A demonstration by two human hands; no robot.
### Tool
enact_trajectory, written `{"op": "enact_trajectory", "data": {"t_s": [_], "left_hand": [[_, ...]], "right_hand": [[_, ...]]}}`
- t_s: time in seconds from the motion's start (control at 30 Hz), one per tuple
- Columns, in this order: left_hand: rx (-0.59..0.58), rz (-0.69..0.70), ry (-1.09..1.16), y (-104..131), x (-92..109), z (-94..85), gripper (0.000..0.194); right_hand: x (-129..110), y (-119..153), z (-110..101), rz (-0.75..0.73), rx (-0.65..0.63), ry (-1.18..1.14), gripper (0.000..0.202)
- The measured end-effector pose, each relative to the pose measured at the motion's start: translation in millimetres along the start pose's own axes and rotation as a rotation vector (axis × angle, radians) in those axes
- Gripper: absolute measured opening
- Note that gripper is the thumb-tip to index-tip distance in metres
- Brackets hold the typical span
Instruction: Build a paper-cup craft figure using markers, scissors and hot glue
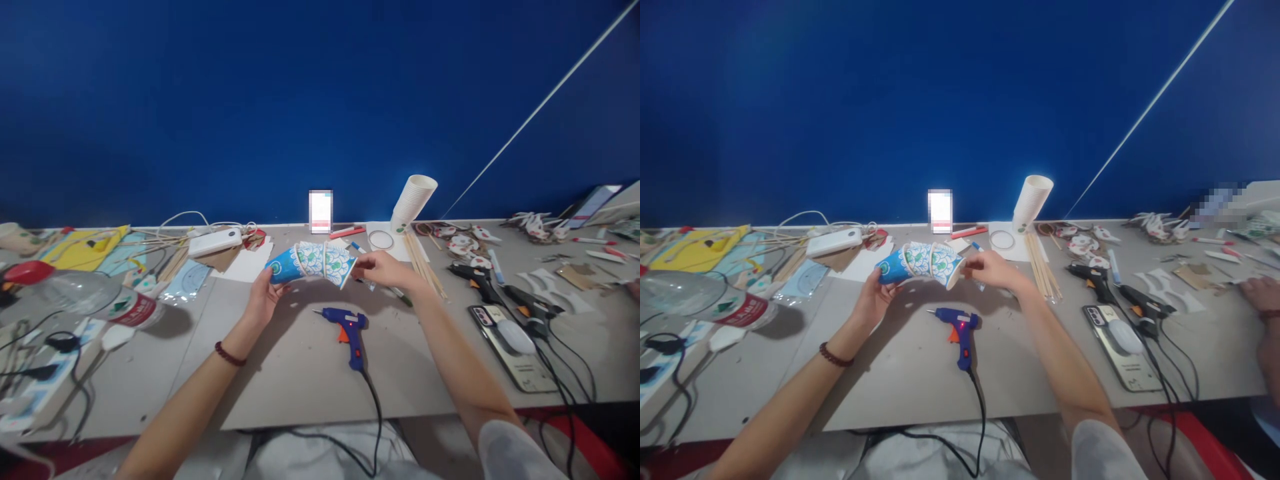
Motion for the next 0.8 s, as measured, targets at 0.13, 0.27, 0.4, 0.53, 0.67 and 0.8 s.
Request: {"op": "enact_trajectory", "data": {"t_s": [0.13, 0.27, 0.4, 0.53, 0.67, 0.8], "left_hand": [[-0.026, 0.037, -0.035, 0, -1, 0.7, 0.043], [-0.073, 0.041, -0.069, -1, -2, 3.4, 0.043], [-0.202, 0.002, -0.115, 2, 3, 9.6, 0.045], [-0.441, -0.101, -0.247, 11, 4, 15.0, 0.056], [-0.634, -0.162, -0.345, 22, 2, 14.6, 0.071], [-0.733, -0.106, -0.391, 28, 2, 20.3, 0.065]], "right_hand": [[-1, 0, -1, -0.005, 0.05, 0.069, 0.017], [-6, 2, -5, -0.029, 0.111, 0.138, 0.016], [-7, 3, -9, -0.065, 0.104, 0.126, 0.019], [-3, 2, -9, -0.078, 0.023, 0.117, 0.022], [0, 1, -5, -0.079, -0.029, 0.163, 0.022], [-1, 0, 4, -0.109, -0.085, 0.159, 0.02]]}}
Point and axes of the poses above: each hand's wrist, its own y-axis away from the middle knuckle, its own z-axis out of the palm, x = y × z, the point moved 7 cm from there along -y, towards the middle knuckle, and after that the axes turned 12 degrees about -y, right-handed, at the moved point
